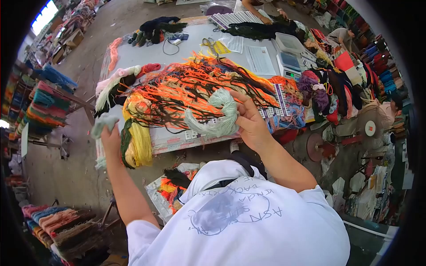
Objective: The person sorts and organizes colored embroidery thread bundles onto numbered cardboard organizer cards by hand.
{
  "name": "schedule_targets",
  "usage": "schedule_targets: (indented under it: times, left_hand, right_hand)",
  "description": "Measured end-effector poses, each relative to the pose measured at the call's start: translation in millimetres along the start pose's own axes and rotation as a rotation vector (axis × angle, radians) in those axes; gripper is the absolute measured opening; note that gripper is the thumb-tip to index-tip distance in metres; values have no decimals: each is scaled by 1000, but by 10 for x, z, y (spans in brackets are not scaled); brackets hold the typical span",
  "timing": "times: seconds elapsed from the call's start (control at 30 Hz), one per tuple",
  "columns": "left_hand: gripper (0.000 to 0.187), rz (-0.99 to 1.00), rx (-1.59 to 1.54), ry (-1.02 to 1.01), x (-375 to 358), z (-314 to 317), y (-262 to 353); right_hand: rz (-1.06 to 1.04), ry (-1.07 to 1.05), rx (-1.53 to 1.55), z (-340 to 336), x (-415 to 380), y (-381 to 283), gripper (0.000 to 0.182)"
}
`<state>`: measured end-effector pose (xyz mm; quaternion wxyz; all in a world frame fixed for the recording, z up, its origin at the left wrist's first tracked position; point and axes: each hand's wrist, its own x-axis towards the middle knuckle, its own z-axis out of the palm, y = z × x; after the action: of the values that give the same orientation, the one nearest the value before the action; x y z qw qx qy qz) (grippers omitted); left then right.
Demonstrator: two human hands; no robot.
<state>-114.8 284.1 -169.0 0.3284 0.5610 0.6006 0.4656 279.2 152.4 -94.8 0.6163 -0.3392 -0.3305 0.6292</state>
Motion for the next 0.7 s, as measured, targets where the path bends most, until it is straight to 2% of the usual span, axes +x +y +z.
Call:
schedule_targets:
  times: [0.03, 0.1, 0.17, 0.2, 0.23, 0.27, 0.3, 0.33, 0.37, 0.43, 0.5, 0.53, 0.6, 0.63, 0.7]
  left_hand:
    - [22, 39, 242, -21, 150, 118, -156]
    - [36, -61, 723, -134, 283, 448, -387]
    - [46, 29, 1016, -175, 163, 771, -644]
    - [52, -36, 758, -334, 106, 950, -431]
    - [55, -21, 477, -294, 41, 1235, -657]
    - [47, 40, 247, -402, -318, 1446, 173]
    - [37, -2, -112, -551, -491, 1723, 271]
    - [34, 56, -255, -710, -738, 1845, 837]
    - [27, 54, -442, -742, -949, 2022, 1204]
    - [19, 62, -627, -697, -1208, 2394, 1424]
    - [20, 115, -703, -613, -1354, 2689, 1719]
    - [26, 109, -688, -647, -1368, 2809, 1738]
    - [25, 87, -641, -666, -1384, 3027, 1768]
    - [29, 11, -674, -732, -1364, 3102, 1768]
    - [34, 16, -595, -870, -1360, 3220, 1859]
  right_hand:
    - [-37, 25, -33, 3, 3, -34, 52]
    - [-113, 75, -106, -46, 22, -66, 52]
    - [-128, 95, -146, -100, -40, -105, 51]
    - [-144, 115, -182, -134, -40, -132, 51]
    - [-160, 127, -153, -131, -57, -178, 47]
    - [-165, 136, -142, -165, -66, -206, 47]
    - [-91, 164, 117, -213, -88, -226, 44]
    - [-14, 189, 375, -276, -113, -240, 41]
    - [-12, 181, 436, -370, -107, -210, 34]
    - [15, 135, 521, -548, -122, -157, 29]
    - [90, 136, 541, -662, -131, -192, 24]
    - [130, 137, 568, -686, -142, -248, 23]
    - [192, 99, 574, -898, -124, -288, 23]
    - [227, 80, 571, -1036, -123, -312, 23]
    - [348, 141, 651, -1287, -153, -384, 20]
